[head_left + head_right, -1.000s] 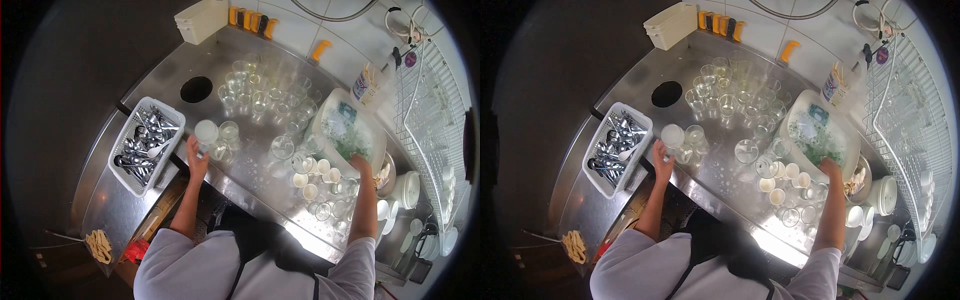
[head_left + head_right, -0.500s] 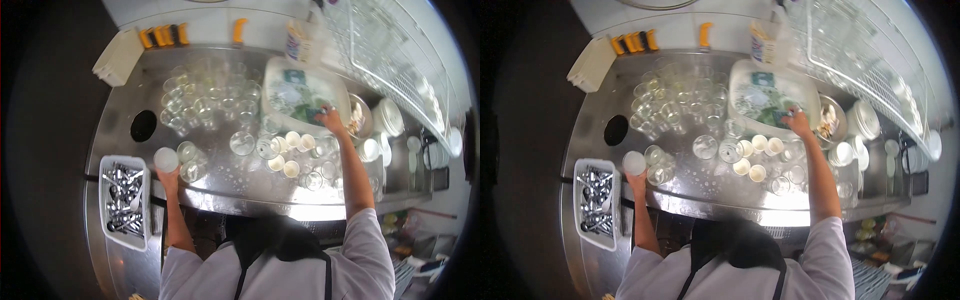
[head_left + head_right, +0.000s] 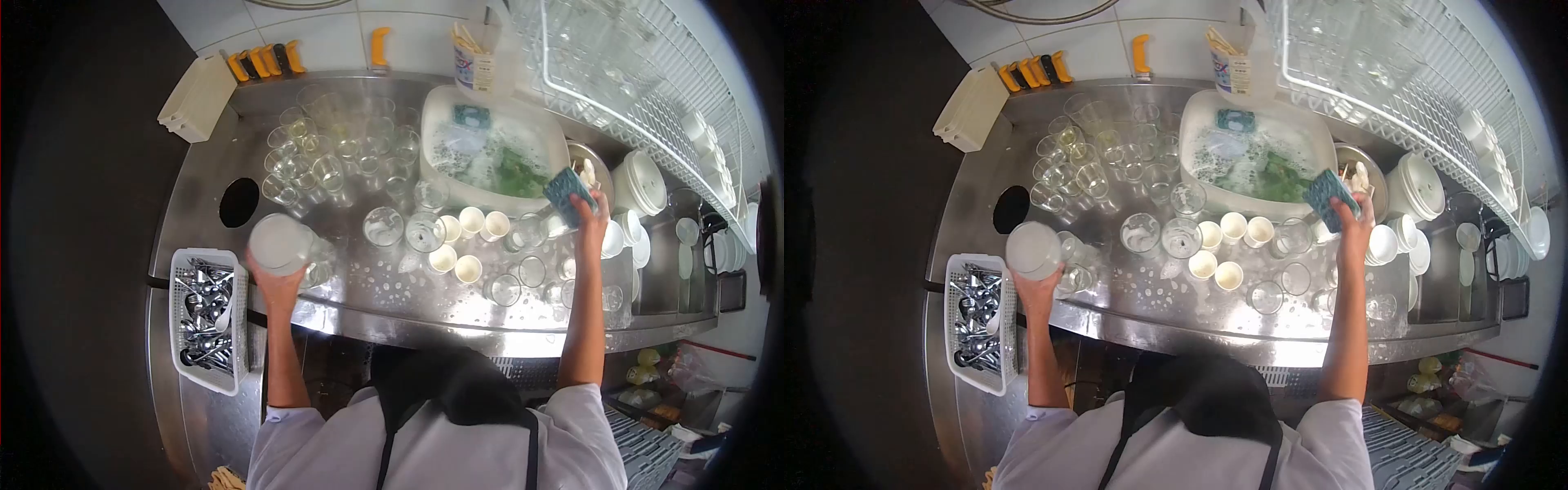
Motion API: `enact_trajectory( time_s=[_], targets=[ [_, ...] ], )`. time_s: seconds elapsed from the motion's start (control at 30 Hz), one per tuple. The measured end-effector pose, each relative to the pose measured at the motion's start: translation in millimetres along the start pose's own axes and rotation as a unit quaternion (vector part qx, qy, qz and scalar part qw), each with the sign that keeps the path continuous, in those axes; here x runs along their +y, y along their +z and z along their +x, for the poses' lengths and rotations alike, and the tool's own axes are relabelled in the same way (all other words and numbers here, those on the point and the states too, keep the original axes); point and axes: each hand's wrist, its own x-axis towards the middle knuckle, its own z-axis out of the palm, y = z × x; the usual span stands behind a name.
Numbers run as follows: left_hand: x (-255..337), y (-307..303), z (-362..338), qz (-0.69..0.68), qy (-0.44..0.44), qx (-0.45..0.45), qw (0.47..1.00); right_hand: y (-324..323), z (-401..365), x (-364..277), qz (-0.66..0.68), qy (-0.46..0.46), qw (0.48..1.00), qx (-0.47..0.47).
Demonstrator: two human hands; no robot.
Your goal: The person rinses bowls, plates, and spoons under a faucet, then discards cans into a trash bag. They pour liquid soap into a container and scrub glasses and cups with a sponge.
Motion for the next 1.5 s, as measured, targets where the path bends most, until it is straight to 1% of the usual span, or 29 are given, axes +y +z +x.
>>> enact_trajectory(
  time_s=[0.07, 0.17, 0.2, 0.23, 0.3, 0.37, 0.47, 0.53, 0.6, 0.63, 0.7, 0.77, 0.8, 0.9, 0.93, 1.0, 1.03, 1.07, 1.1, 1.13, 1.17, 1.23, 1.27, 1.33, 1.37, 1.4, 1.43, 1.47, 1.5],
  targets=[
    [35.5, 32.7, -7.5, -0.061, 0.005, -0.053, 0.997, -33.9, -12.8, 1.8, 0.019, 0.008, 1.000, 0.022],
    [105.4, 92.6, -23.0, -0.073, 0.069, -0.137, 0.985, -75.5, -48.2, -15.1, 0.032, 0.045, 0.997, 0.051],
    [121.0, 118.8, -30.8, -0.124, 0.061, -0.175, 0.975, -97.5, -54.2, -3.9, 0.015, 0.045, 0.997, 0.058],
    [135.2, 145.0, -39.5, -0.174, 0.052, -0.214, 0.960, -112.9, -61.9, -0.7, -0.002, 0.019, 0.997, 0.070],
    [165.7, 198.5, -59.9, -0.254, 0.043, -0.282, 0.924, -147.2, -76.8, 5.5, -0.021, 0.022, 0.995, 0.091],
    [197.8, 253.5, -79.9, -0.310, 0.045, -0.336, 0.888, -178.9, -89.4, 9.4, -0.016, 0.043, 0.993, 0.110],
    [237.7, 333.8, -113.0, -0.388, 0.011, -0.400, 0.830, -219.5, -103.7, 13.7, -0.015, 0.065, 0.989, 0.135],
    [262.1, 377.8, -130.5, -0.414, -0.057, -0.440, 0.795, -239.8, -111.3, 10.4, -0.005, 0.085, 0.983, 0.165],
    [290.2, 409.4, -147.2, -0.435, -0.114, -0.464, 0.763, -262.7, -115.4, 22.0, -0.016, 0.059, 0.982, 0.177],
    [302.9, 419.3, -149.7, -0.417, -0.152, -0.481, 0.756, -271.5, -117.7, 28.1, -0.021, 0.046, 0.982, 0.182],
    [324.7, 437.6, -150.8, -0.375, -0.229, -0.510, 0.740, -286.0, -121.1, 32.8, 0.019, 0.094, 0.978, 0.183],
    [323.2, 463.8, -144.1, -0.449, -0.351, -0.556, 0.605, -290.1, -122.6, 28.1, 0.051, 0.132, 0.972, 0.188],
    [331.5, 464.8, -141.0, -0.480, -0.407, -0.570, 0.529, -289.2, -122.7, 24.4, 0.070, 0.137, 0.970, 0.188],
    [357.2, 454.4, -145.3, -0.501, -0.497, -0.493, 0.510, -285.2, -116.9, 35.6, 0.108, 0.121, 0.968, 0.191],
    [362.9, 447.4, -145.0, -0.506, -0.500, -0.495, 0.500, -283.8, -112.2, 36.0, 0.112, 0.131, 0.970, 0.171],
    [365.3, 432.6, -144.8, -0.516, -0.508, -0.496, 0.480, -276.0, -96.4, 34.2, 0.124, 0.120, 0.972, 0.161],
    [361.8, 427.5, -145.4, -0.520, -0.510, -0.506, 0.462, -271.2, -87.0, 32.2, 0.129, 0.116, 0.973, 0.154],
    [356.5, 421.2, -145.3, -0.525, -0.512, -0.514, 0.445, -267.3, -76.0, 29.7, 0.123, 0.083, 0.979, 0.138],
    [349.1, 412.9, -144.4, -0.531, -0.514, -0.519, 0.429, -260.8, -62.3, 21.8, 0.115, 0.056, 0.980, 0.152],
    [346.1, 400.5, -145.0, -0.527, -0.499, -0.539, 0.428, -251.9, -47.2, 8.2, 0.108, 0.030, 0.980, 0.163],
    [335.9, 392.3, -147.0, -0.530, -0.460, -0.581, 0.411, -240.8, -33.4, -4.3, 0.101, 0.007, 0.980, 0.169],
    [314.4, 375.8, -151.1, -0.529, -0.377, -0.659, 0.378, -218.4, -6.9, -23.4, 0.041, -0.042, 0.990, 0.127],
    [307.8, 368.7, -152.8, -0.493, -0.351, -0.683, 0.410, -205.9, 1.0, -25.4, 0.032, -0.023, 0.997, 0.069],
    [301.9, 353.4, -154.1, -0.413, -0.294, -0.727, 0.463, -171.0, 2.9, -11.7, -0.076, 0.020, 0.996, -0.038],
    [298.4, 341.8, -155.8, -0.341, -0.222, -0.710, 0.575, -155.4, 1.6, -5.6, -0.132, 0.039, 0.987, -0.088],
    [299.2, 326.8, -158.9, -0.259, -0.147, -0.676, 0.674, -136.6, -11.8, -29.6, -0.122, 0.046, 0.981, -0.141],
    [301.9, 311.2, -160.1, -0.169, -0.071, -0.627, 0.757, -119.1, -19.9, -41.6, -0.133, 0.041, 0.972, -0.191],
    [306.9, 291.4, -157.9, 0.008, 0.146, -0.502, 0.852, -102.7, -27.7, -49.9, -0.145, 0.035, 0.959, -0.240],
    [296.3, 284.9, -160.7, 0.033, 0.164, -0.471, 0.866, -88.5, -37.0, -57.0, -0.156, 0.033, 0.944, -0.288]
  ],
)
